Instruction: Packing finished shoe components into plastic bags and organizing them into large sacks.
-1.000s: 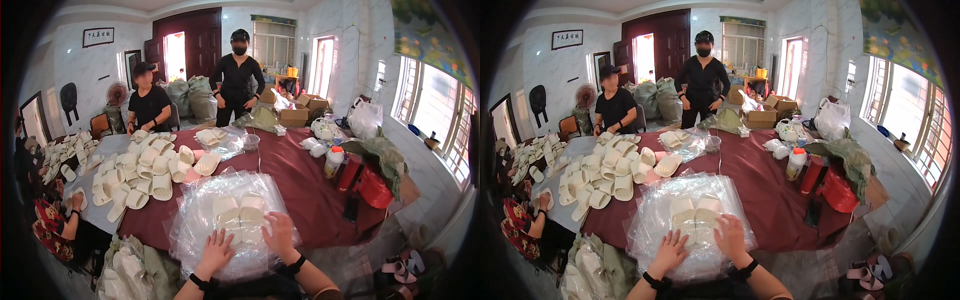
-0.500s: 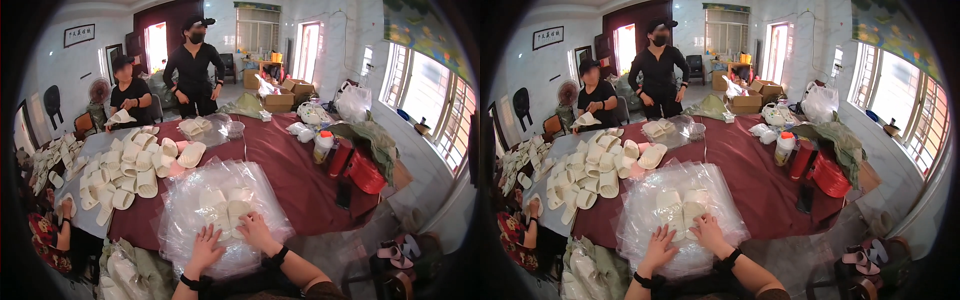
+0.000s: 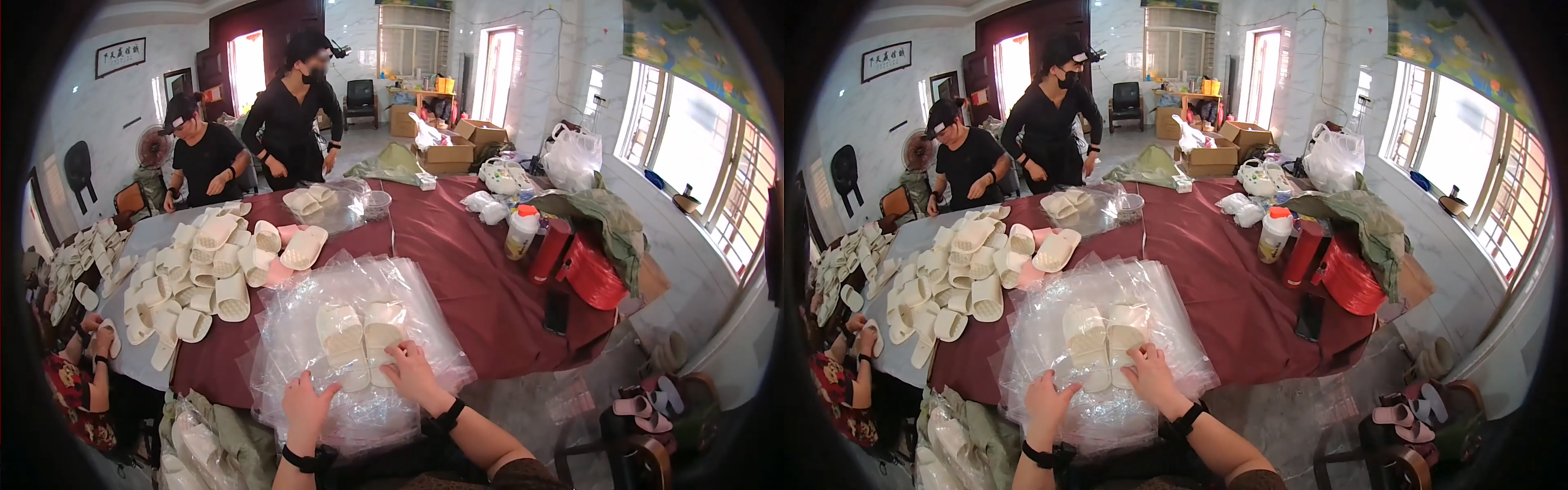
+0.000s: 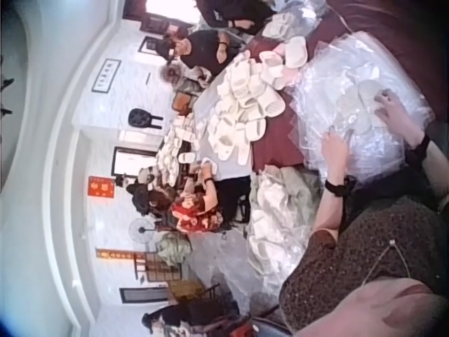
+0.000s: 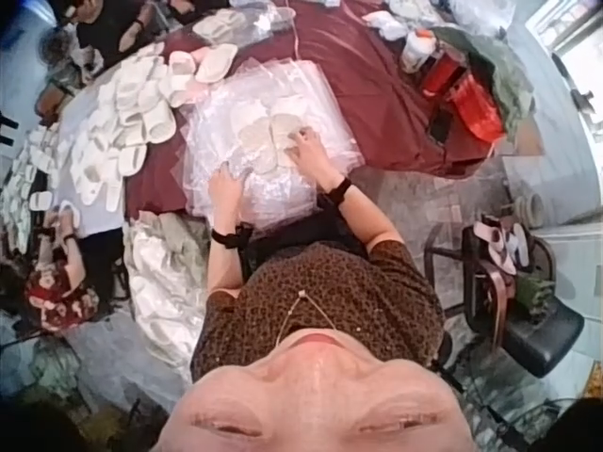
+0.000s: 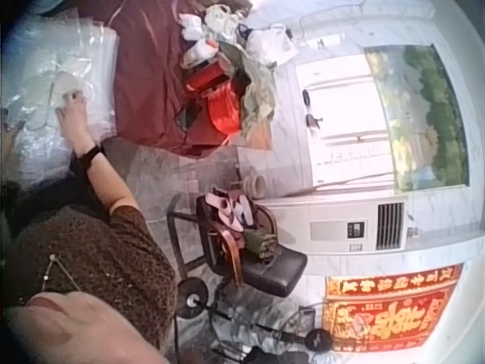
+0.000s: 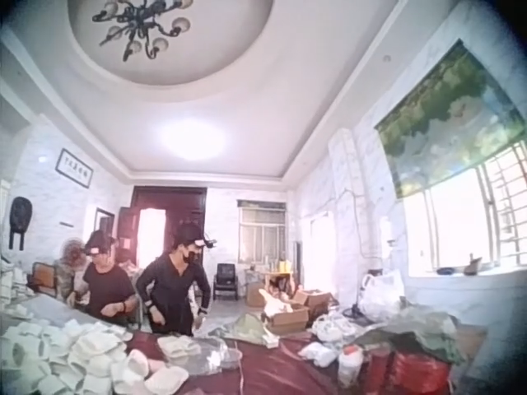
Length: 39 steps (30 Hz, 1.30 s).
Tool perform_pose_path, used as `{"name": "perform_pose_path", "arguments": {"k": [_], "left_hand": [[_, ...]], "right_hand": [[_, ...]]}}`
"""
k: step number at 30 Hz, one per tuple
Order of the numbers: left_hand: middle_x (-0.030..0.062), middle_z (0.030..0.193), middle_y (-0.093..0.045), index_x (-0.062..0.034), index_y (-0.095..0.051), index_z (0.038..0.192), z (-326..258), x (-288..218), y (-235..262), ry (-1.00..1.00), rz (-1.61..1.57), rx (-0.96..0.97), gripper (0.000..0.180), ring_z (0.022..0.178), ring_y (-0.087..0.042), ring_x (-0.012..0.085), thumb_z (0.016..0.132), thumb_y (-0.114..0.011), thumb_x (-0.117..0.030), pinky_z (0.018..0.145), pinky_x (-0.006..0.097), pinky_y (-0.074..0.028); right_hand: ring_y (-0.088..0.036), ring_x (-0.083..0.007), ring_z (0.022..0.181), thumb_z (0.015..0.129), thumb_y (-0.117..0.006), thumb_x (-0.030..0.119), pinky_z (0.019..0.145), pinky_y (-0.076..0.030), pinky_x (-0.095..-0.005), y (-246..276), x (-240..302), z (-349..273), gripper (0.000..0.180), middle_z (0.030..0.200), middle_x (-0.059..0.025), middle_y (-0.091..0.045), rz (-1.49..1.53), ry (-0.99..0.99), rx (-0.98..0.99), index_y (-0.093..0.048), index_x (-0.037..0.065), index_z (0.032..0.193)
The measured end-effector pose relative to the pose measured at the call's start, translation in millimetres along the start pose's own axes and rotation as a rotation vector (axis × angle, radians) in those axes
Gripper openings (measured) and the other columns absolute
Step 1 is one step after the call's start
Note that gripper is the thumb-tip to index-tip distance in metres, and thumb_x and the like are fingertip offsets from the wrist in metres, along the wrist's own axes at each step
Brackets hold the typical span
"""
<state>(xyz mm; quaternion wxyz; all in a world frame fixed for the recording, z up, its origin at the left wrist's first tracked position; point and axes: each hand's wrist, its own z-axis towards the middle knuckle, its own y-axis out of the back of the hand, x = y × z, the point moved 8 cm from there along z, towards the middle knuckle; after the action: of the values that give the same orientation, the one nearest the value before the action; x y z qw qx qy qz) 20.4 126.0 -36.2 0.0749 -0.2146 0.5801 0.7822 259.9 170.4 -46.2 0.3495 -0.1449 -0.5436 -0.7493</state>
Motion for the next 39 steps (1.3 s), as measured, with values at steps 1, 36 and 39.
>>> {"name": "perform_pose_path", "arguments": {"k": [1, 36, 39], "left_hand": [[0.0145, 0.095, -0.062, -0.0023, -0.062, 0.11, 1.1, -1.1, 3.0, -0.001, -0.001, -0.003, 0.057, 0.094, -0.057, 0.0354, 0.07, -0.078, -0.039, 0.081, 0.045, -0.047], [0.0087, 0.104, -0.067, 0.0013, -0.059, 0.117, -18.8, -36.9, -65.7, 0.347, -1.544, 0.687, 0.033, 0.091, -0.066, 0.0183, 0.087, -0.066, -0.012, 0.081, 0.031, -0.053], [0.0056, 0.109, -0.065, 0.0002, -0.059, 0.117, -29.2, -41.3, -53.3, 0.356, -1.611, 0.77, 0.034, 0.098, -0.061, 0.0136, 0.09, -0.065, -0.019, 0.086, 0.028, -0.047]], "right_hand": [[-0.049, -0.0379, 0.105, 0.083, -0.069, 0.023, 0.089, -0.046, -0.0435, -0.6, -0.9, -0.3, 0.039, 0.114, -0.0186, -0.05, 0.0, 0.002, -0.002, -0.057, 0.007, 0.116], [-0.059, -0.0198, 0.081, 0.064, -0.087, 0.021, 0.062, -0.052, -0.0285, 33.5, -24.1, -1.5, 0.105, 0.126, -0.0218, -0.049, 0.454, -0.194, -0.133, -0.021, 0.001, 0.144], [-0.061, -0.0161, 0.081, 0.065, -0.087, 0.016, 0.069, -0.052, -0.0271, 26.4, -26.0, 3.5, 0.096, 0.122, -0.0199, -0.056, 0.622, -0.268, 0.094, -0.029, -0.002, 0.14]]}}
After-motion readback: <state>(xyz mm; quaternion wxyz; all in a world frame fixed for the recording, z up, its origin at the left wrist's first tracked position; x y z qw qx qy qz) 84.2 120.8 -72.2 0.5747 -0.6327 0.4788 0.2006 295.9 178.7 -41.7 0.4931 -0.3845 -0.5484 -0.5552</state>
